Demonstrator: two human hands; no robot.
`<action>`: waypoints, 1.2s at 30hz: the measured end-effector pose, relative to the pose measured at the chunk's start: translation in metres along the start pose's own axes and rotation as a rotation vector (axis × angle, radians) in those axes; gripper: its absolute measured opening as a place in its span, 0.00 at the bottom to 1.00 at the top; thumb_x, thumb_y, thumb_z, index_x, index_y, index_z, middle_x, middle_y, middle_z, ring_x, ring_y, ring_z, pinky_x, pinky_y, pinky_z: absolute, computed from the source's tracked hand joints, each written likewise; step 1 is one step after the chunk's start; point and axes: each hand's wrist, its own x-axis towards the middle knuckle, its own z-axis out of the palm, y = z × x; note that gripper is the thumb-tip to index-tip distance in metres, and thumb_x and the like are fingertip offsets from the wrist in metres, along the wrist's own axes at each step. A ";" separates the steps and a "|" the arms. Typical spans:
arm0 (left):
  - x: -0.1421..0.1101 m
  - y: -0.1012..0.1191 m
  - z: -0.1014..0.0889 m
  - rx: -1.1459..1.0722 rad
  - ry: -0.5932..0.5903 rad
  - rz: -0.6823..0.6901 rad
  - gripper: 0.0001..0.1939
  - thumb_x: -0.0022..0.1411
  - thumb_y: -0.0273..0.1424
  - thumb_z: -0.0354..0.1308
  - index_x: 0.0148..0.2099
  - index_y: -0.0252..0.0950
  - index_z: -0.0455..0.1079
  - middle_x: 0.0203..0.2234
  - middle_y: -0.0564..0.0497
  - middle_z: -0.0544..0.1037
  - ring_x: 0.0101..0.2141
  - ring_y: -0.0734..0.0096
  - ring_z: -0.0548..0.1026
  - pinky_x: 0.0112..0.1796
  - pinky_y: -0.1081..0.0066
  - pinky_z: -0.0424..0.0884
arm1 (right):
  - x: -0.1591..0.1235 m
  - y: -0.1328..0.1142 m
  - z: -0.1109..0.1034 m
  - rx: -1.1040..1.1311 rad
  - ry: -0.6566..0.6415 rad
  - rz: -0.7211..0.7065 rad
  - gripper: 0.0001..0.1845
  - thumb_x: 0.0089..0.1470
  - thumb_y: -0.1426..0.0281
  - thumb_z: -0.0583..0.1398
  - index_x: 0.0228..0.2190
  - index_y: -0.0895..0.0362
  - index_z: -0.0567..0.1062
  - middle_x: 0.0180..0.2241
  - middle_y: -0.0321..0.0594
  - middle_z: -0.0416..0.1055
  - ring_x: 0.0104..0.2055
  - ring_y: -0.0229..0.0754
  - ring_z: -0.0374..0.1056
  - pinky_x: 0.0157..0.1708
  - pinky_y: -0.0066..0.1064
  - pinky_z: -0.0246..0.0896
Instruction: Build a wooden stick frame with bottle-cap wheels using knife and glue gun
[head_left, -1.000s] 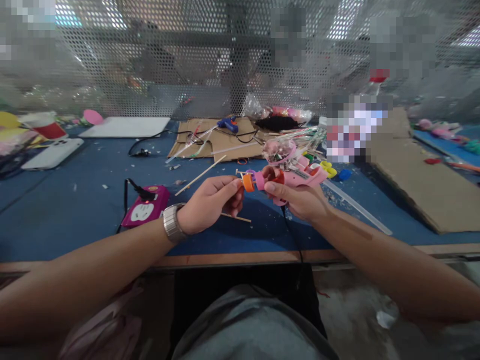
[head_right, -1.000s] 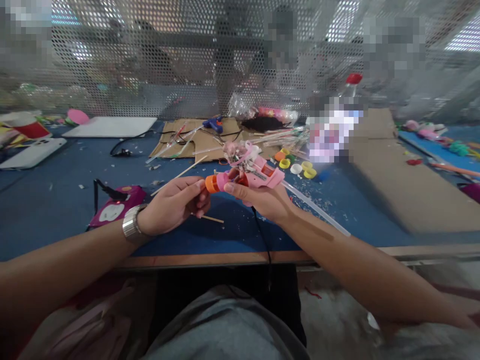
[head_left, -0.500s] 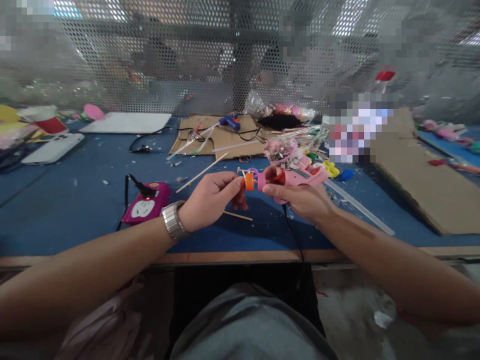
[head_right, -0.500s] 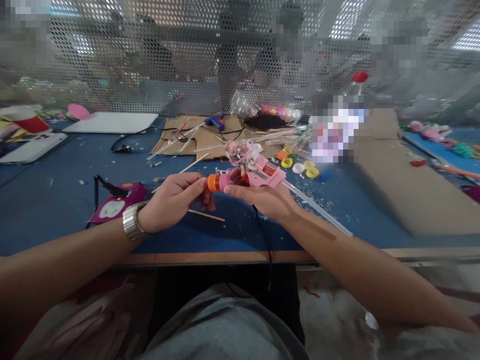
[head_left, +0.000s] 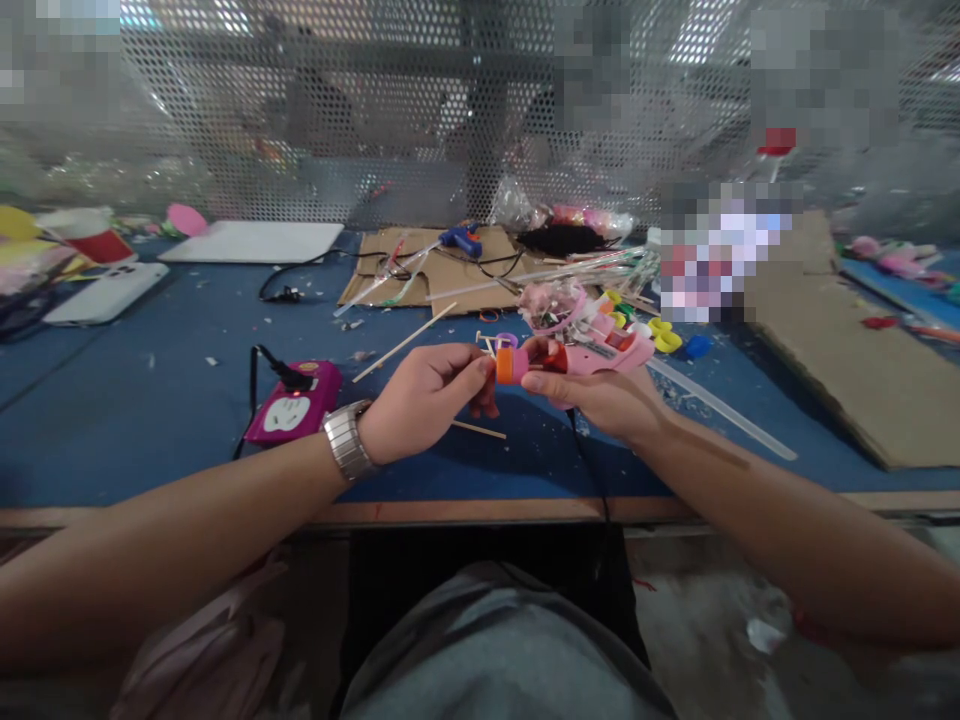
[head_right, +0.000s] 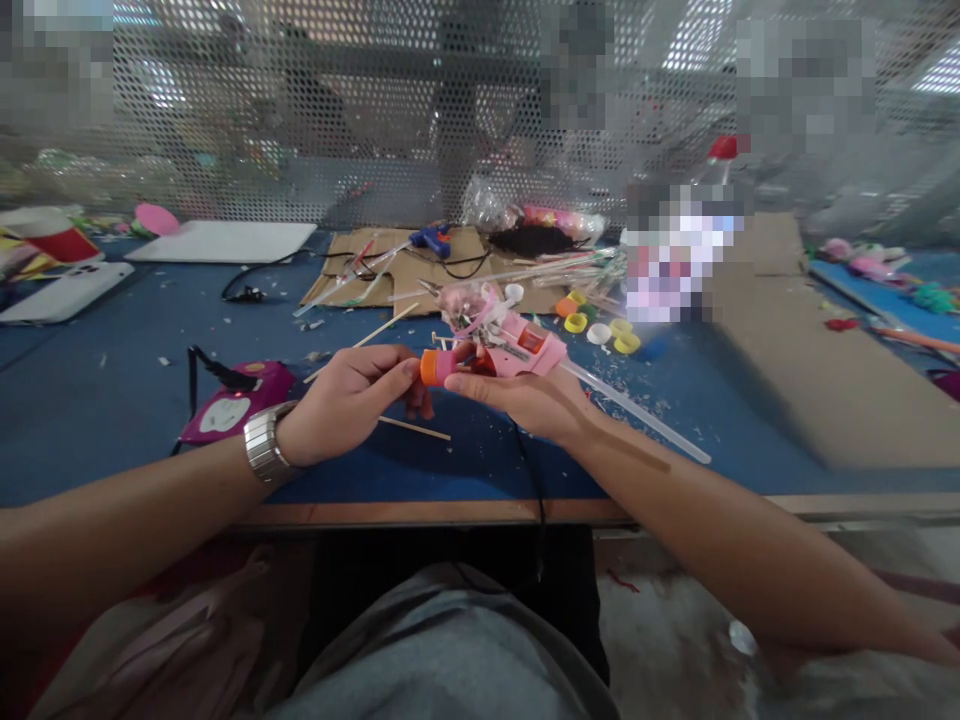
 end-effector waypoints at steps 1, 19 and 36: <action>0.000 0.000 0.001 -0.001 -0.003 0.000 0.19 0.76 0.39 0.63 0.32 0.35 0.75 0.25 0.49 0.82 0.27 0.70 0.79 0.32 0.72 0.77 | 0.000 -0.001 0.000 0.000 -0.010 -0.004 0.24 0.51 0.50 0.77 0.39 0.52 0.79 0.34 0.35 0.75 0.36 0.43 0.71 0.34 0.36 0.67; -0.002 0.003 -0.001 0.147 0.009 0.086 0.16 0.77 0.35 0.58 0.34 0.36 0.75 0.27 0.49 0.84 0.28 0.71 0.79 0.33 0.72 0.76 | 0.000 -0.003 0.003 0.031 -0.037 -0.021 0.19 0.52 0.55 0.77 0.37 0.52 0.79 0.35 0.36 0.78 0.43 0.47 0.77 0.44 0.41 0.75; -0.005 -0.001 0.002 0.040 0.008 0.111 0.23 0.75 0.51 0.65 0.40 0.34 0.75 0.31 0.48 0.80 0.31 0.68 0.79 0.33 0.71 0.75 | -0.007 0.004 0.002 -0.075 0.000 -0.115 0.22 0.53 0.51 0.78 0.46 0.47 0.88 0.50 0.40 0.89 0.55 0.56 0.84 0.66 0.55 0.76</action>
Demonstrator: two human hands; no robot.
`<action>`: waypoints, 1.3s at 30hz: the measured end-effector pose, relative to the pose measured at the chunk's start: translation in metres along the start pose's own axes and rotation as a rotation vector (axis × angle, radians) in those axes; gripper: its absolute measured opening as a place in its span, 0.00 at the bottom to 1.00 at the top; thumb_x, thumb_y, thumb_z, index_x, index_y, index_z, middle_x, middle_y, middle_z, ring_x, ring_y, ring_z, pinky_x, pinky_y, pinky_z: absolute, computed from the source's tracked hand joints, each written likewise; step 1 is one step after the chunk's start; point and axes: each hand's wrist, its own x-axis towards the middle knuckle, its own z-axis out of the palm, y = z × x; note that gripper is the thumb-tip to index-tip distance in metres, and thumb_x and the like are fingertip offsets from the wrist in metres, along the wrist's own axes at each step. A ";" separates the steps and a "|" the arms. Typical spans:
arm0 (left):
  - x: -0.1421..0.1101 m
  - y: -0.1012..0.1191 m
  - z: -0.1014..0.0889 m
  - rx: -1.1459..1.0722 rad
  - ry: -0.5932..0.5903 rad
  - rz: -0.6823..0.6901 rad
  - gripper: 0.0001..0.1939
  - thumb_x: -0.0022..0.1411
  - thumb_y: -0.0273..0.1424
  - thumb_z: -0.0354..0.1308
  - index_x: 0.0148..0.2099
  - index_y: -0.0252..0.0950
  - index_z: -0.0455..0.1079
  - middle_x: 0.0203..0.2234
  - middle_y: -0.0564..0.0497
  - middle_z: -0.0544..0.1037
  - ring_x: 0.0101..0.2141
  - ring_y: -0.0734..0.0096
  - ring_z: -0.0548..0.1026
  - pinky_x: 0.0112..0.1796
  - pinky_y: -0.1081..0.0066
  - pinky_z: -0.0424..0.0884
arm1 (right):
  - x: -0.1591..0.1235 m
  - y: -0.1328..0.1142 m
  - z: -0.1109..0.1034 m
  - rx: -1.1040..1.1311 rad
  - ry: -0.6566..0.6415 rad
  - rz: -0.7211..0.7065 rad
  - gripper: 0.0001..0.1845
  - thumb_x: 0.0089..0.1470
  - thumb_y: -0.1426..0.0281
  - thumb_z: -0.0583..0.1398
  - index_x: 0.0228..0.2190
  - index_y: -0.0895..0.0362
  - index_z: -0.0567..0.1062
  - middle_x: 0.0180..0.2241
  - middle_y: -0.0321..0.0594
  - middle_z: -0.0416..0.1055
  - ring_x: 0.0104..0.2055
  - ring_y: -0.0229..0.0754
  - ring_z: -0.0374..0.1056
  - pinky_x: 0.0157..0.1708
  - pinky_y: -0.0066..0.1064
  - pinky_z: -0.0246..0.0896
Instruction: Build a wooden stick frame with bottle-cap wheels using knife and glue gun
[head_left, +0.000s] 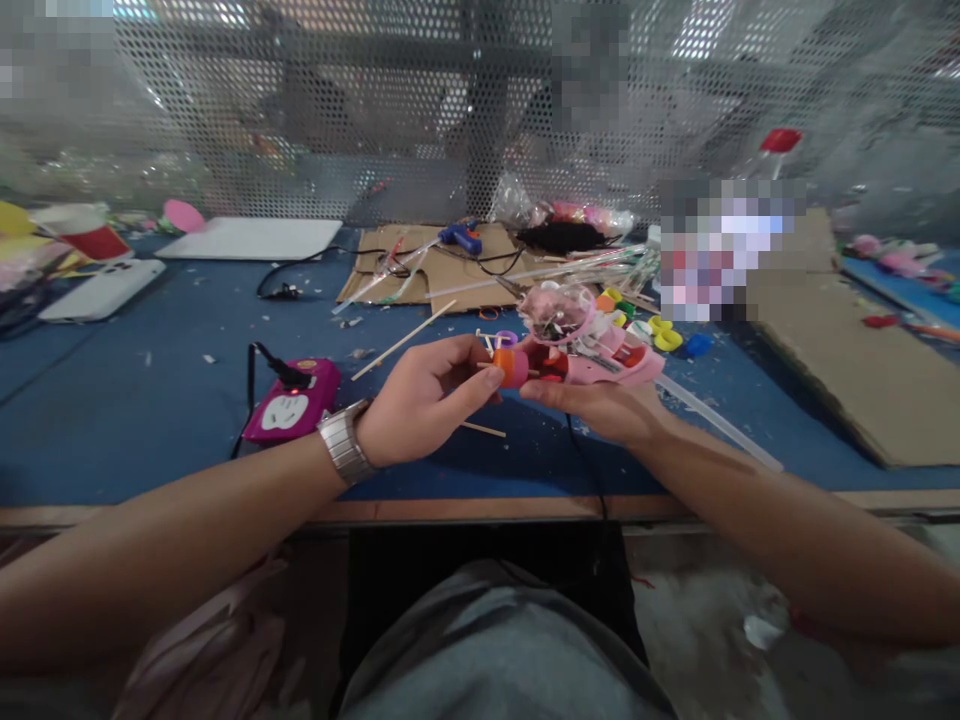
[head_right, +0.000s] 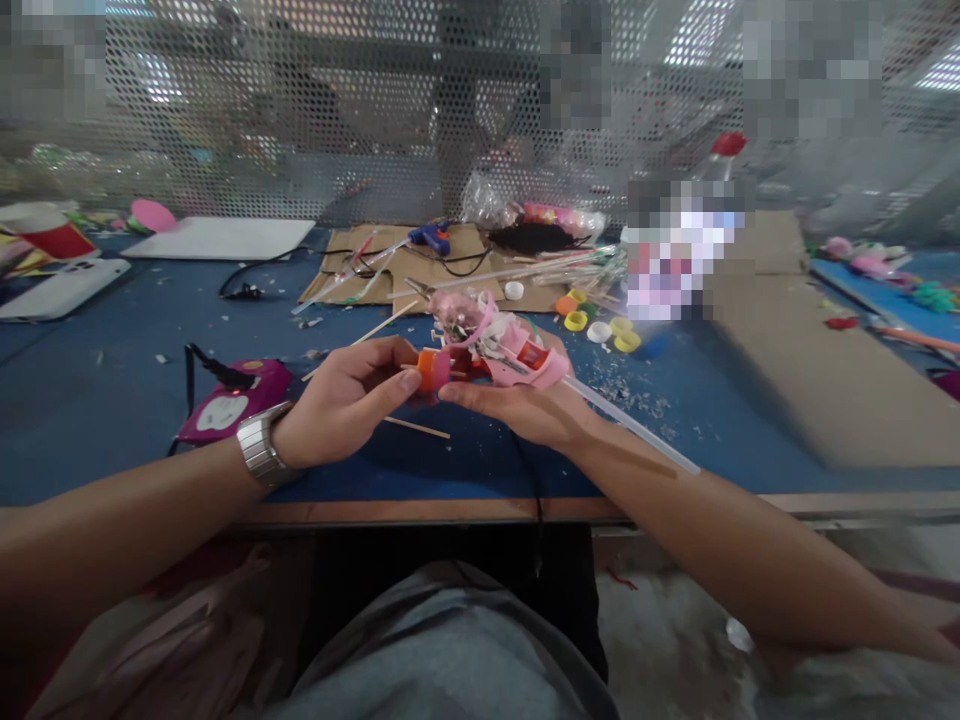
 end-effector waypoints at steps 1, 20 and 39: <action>0.000 0.001 0.000 -0.014 0.002 0.004 0.22 0.74 0.50 0.66 0.40 0.35 0.74 0.30 0.49 0.80 0.31 0.69 0.78 0.33 0.71 0.75 | 0.000 -0.001 0.001 0.007 0.007 0.007 0.23 0.52 0.50 0.79 0.46 0.48 0.88 0.50 0.40 0.89 0.54 0.56 0.84 0.65 0.55 0.77; 0.005 -0.005 0.001 -0.146 0.142 0.012 0.20 0.59 0.37 0.81 0.47 0.34 0.79 0.43 0.43 0.87 0.42 0.63 0.86 0.48 0.65 0.85 | 0.000 -0.013 0.000 -0.180 0.180 0.006 0.26 0.47 0.43 0.79 0.41 0.45 0.89 0.49 0.43 0.87 0.56 0.64 0.80 0.67 0.64 0.70; 0.005 -0.006 -0.002 -0.021 0.223 0.180 0.12 0.55 0.30 0.82 0.42 0.38 0.88 0.44 0.43 0.89 0.44 0.57 0.88 0.47 0.58 0.89 | 0.001 -0.011 0.002 -0.051 0.110 0.016 0.21 0.49 0.51 0.81 0.42 0.44 0.89 0.50 0.40 0.88 0.57 0.61 0.82 0.66 0.60 0.75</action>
